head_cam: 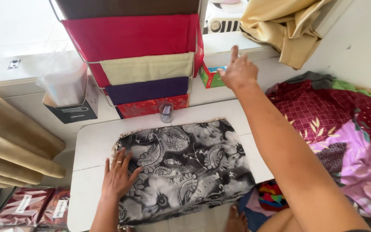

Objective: The person unfolds a patterned scarf on a white table and uses a lint roller to clean the fabric. They roll the tool back and forth over the surface, folding the scarf to clean different sections.

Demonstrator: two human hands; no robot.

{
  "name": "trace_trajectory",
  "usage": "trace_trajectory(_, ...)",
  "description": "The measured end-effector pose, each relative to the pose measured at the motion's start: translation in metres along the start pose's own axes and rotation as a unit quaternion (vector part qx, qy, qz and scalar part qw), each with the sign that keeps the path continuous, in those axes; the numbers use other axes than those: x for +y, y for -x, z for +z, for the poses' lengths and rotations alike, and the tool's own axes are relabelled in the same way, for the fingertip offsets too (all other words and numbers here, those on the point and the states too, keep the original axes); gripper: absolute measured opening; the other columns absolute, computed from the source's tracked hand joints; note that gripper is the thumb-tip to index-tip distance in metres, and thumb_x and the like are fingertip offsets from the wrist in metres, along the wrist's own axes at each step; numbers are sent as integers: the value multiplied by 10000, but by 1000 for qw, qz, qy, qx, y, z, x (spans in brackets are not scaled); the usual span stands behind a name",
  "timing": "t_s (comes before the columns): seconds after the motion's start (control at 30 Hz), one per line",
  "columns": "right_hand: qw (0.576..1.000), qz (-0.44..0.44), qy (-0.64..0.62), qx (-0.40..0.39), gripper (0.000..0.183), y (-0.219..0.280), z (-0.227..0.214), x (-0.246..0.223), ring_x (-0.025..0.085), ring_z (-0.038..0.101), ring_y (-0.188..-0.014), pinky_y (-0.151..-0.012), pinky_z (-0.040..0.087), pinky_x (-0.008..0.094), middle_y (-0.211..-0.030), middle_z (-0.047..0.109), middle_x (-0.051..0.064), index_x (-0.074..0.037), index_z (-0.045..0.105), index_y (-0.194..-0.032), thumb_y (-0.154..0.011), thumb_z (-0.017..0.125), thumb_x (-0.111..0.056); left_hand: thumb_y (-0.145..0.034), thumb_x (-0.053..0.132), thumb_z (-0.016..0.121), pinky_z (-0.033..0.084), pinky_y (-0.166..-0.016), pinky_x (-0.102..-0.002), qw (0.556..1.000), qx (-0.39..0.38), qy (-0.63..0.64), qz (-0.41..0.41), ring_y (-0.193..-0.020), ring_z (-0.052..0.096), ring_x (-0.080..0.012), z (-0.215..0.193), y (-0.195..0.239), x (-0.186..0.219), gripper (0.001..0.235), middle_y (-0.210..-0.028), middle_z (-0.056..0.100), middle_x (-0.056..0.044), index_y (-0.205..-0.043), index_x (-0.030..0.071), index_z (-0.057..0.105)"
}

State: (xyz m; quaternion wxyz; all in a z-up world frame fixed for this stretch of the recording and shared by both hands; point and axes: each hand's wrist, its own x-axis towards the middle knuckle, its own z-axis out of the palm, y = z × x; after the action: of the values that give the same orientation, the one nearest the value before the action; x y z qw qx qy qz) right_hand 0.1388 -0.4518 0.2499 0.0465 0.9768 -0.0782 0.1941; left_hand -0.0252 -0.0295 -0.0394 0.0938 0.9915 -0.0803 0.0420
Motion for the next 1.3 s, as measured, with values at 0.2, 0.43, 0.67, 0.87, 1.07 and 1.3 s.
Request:
trace_trajectory(0.2,988,-6,-155,-5,514,49,-18,19,463,651,-933,-805,517,565,-1150,625,239,-152,477,-1470,-958,518,-124,-882,825,300,69,-1264,-514,998,-34,-34,-31,-1588,76,-212,26,12,-18,953,-1715,144,-8,-1598,200,234)
trace_trajectory(0.43,976,-33,-98,-190,414,248,-1,66,207,646,-656,-587,563,360,-927,653,86,-151,515,-1420,-1019,472,-240,-1034,532,380,61,-1296,-621,992,39,-14,-120,-1512,426,-240,-25,4,22,587,-1410,640,-84,-1358,91,593)
trace_trajectory(0.67,969,31,-24,-246,439,345,39,63,400,707,-710,-629,590,526,-1042,650,107,-235,525,-1381,-944,523,-269,-934,685,393,124,-1258,-539,997,70,29,4,-1567,230,-306,20,-13,13,835,-1685,297,-125,-1567,140,392)
trace_trajectory(0.87,970,9,-54,-237,454,263,122,53,547,712,-798,-674,592,633,-1088,627,225,-150,504,-1444,-1022,413,-288,-934,842,239,140,-1299,-496,997,-20,-64,-22,-1577,260,-231,7,-6,17,880,-1693,304,-77,-1606,281,334)
trace_trajectory(1.07,968,6,-114,-225,474,179,178,41,550,705,-936,-761,595,624,-1140,628,274,-115,477,-1504,-1062,397,-267,-943,826,258,136,-1295,-491,999,-23,-33,-27,-1564,287,-238,-1,-5,21,868,-1683,329,-78,-1607,276,355)
trace_trajectory(1.3,964,10,-119,-237,473,223,131,43,517,722,-908,-726,615,583,-1039,646,284,-80,488,-1494,-1047,434,-223,-940,824,263,137,-1298,-486,999,-26,-33,-21,-1570,274,-243,1,-8,19,878,-1684,323,-85,-1605,257,351)
